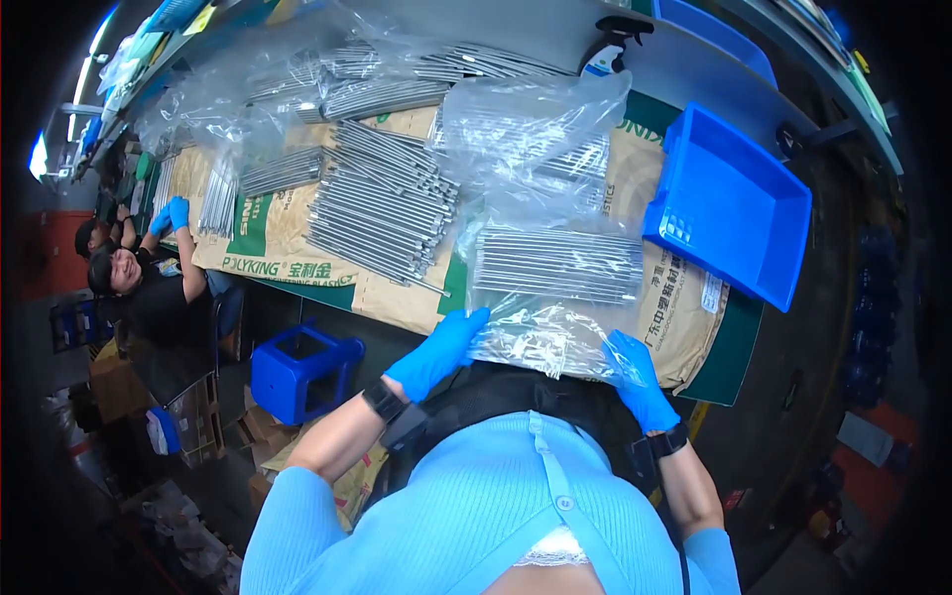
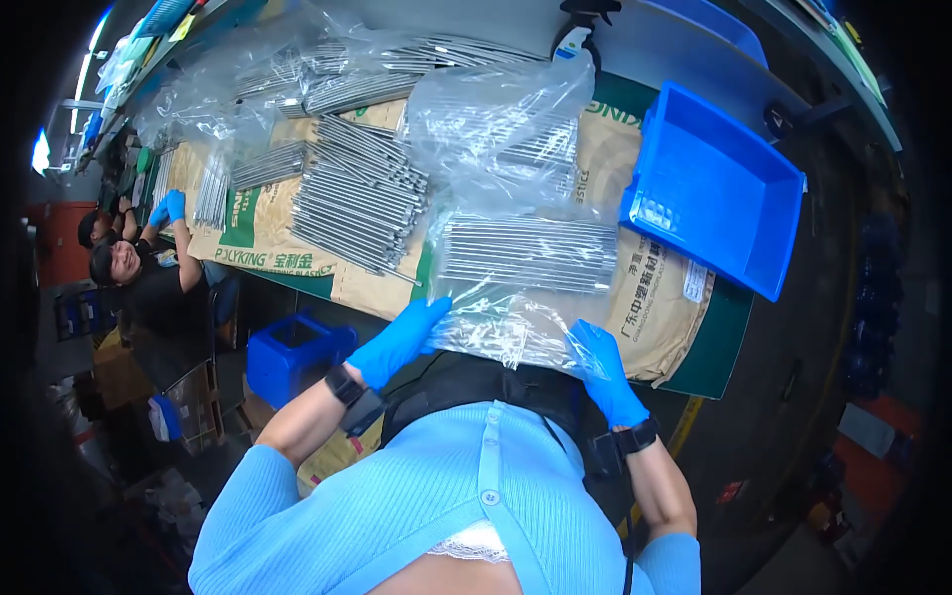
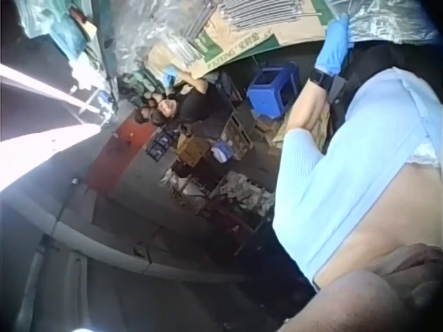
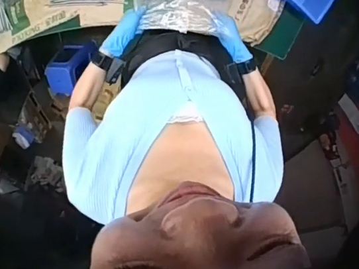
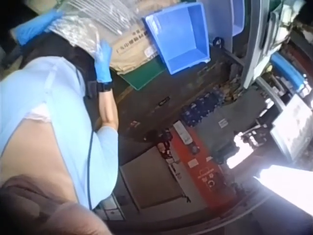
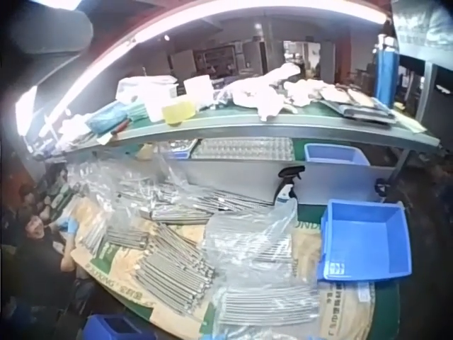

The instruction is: The person moves a blue bin, empties a plastic bag of metal rods onto the table, and gathers the rods into a bundle. They then align the bundle by hand and place it into the blue bin.

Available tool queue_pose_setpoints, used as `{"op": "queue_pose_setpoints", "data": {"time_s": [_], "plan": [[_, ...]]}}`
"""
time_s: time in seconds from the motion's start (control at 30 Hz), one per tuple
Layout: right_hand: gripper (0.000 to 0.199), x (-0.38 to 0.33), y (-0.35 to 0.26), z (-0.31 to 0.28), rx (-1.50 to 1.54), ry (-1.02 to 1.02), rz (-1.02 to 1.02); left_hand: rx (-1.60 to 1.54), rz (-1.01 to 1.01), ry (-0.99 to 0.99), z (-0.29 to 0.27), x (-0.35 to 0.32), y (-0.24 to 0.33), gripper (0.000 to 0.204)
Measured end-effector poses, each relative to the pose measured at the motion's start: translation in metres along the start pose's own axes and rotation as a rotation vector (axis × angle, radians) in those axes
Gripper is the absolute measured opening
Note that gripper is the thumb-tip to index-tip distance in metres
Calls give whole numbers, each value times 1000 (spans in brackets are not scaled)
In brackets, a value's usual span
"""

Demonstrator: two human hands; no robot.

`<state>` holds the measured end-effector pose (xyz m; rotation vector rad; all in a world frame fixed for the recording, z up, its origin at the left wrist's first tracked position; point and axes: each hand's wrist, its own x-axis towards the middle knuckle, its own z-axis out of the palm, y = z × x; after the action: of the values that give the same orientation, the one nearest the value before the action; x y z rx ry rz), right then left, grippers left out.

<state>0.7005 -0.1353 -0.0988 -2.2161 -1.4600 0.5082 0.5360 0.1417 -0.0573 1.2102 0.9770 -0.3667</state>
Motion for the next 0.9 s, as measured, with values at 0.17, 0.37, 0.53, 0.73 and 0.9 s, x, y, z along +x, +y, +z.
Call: {"op": "queue_pose_setpoints", "data": {"time_s": [0.17,0.37,0.53,0.73,0.9], "plan": [[5,-3,-30,-20,1156,13,609,-97,-84,-48,-2,-32,19,31],[10,32,-48,-98,-94,247,-211,-268,-82,3,2,-63,98,29],[14,40,-61,-136,804,-55,425,-349,23,5,-10,-71,112,29],[15,37,-38,-148,834,140,629,-357,19,12,-15,-64,95,29],[23,63,-137,-199,830,452,356,-387,59,-78,-16,-67,89,30]]}}
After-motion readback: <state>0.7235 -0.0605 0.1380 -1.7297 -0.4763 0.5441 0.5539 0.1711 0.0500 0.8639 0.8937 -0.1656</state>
